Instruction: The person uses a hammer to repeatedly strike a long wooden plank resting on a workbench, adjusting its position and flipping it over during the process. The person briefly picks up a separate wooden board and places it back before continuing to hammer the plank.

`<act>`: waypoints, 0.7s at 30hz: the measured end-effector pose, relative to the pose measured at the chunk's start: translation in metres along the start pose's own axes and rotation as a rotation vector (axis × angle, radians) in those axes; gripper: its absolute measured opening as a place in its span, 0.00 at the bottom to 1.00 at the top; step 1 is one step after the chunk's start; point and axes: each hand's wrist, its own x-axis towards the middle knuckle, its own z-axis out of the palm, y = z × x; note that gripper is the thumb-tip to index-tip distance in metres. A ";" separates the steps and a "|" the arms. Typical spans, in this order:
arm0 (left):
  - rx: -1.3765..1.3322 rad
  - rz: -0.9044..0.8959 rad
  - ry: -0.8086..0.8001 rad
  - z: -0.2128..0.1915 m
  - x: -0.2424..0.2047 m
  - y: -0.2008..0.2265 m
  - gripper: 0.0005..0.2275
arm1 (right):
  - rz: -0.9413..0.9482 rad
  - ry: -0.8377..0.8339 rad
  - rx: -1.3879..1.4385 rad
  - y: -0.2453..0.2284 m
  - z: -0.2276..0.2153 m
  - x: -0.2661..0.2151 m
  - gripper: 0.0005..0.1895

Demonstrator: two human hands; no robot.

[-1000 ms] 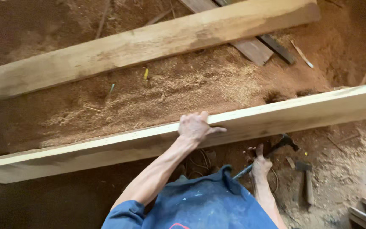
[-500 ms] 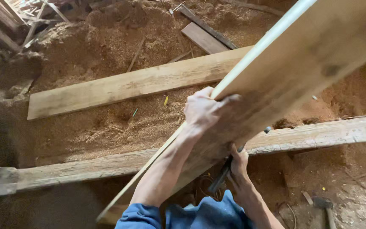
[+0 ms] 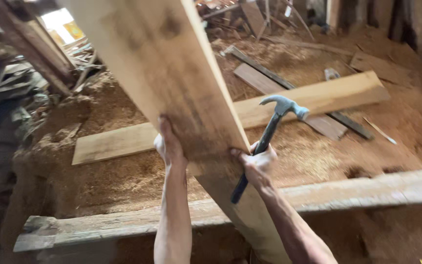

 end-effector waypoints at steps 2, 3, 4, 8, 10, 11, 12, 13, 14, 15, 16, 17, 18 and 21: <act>-0.102 -0.117 0.069 -0.028 0.006 -0.010 0.35 | 0.031 -0.077 -0.082 -0.010 0.016 -0.007 0.23; -0.147 -0.118 0.088 -0.042 0.007 -0.018 0.36 | 0.048 -0.119 -0.125 -0.013 0.023 -0.012 0.23; -0.181 -0.126 0.117 -0.059 0.002 -0.029 0.38 | 0.045 -0.129 -0.170 -0.013 0.027 -0.023 0.23; -0.440 -0.198 0.197 -0.115 -0.008 -0.085 0.43 | -0.019 -0.226 -0.372 -0.002 0.045 -0.053 0.18; -0.597 -0.109 0.125 -0.139 -0.018 -0.119 0.44 | -0.128 -0.293 -0.461 0.007 0.052 -0.065 0.15; -0.674 -0.058 0.086 -0.150 -0.024 -0.138 0.45 | -0.212 -0.323 -0.492 0.013 0.054 -0.071 0.14; -0.687 -0.097 0.150 -0.158 -0.028 -0.157 0.45 | -0.297 -0.352 -0.520 0.020 0.057 -0.075 0.13; -0.702 -0.136 0.213 -0.164 -0.032 -0.176 0.46 | -0.323 -0.401 -0.548 0.026 0.058 -0.077 0.13; -0.720 -0.171 0.275 -0.168 -0.036 -0.195 0.46 | -0.354 -0.449 -0.572 0.032 0.058 -0.079 0.14; -0.747 -0.214 0.282 -0.171 -0.041 -0.213 0.47 | -0.385 -0.497 -0.595 0.038 0.059 -0.079 0.14; -0.774 -0.260 0.288 -0.173 -0.049 -0.230 0.48 | -0.449 -0.534 -0.641 0.044 0.059 -0.080 0.14; -0.778 -0.319 0.301 -0.174 -0.058 -0.246 0.50 | -0.514 -0.570 -0.684 0.049 0.057 -0.081 0.14; -0.783 -0.379 0.308 -0.173 -0.065 -0.262 0.52 | -0.584 -0.599 -0.725 0.054 0.057 -0.079 0.14; -0.834 -0.521 0.271 -0.166 -0.090 -0.301 0.54 | -0.754 -0.654 -0.809 0.067 0.055 -0.070 0.15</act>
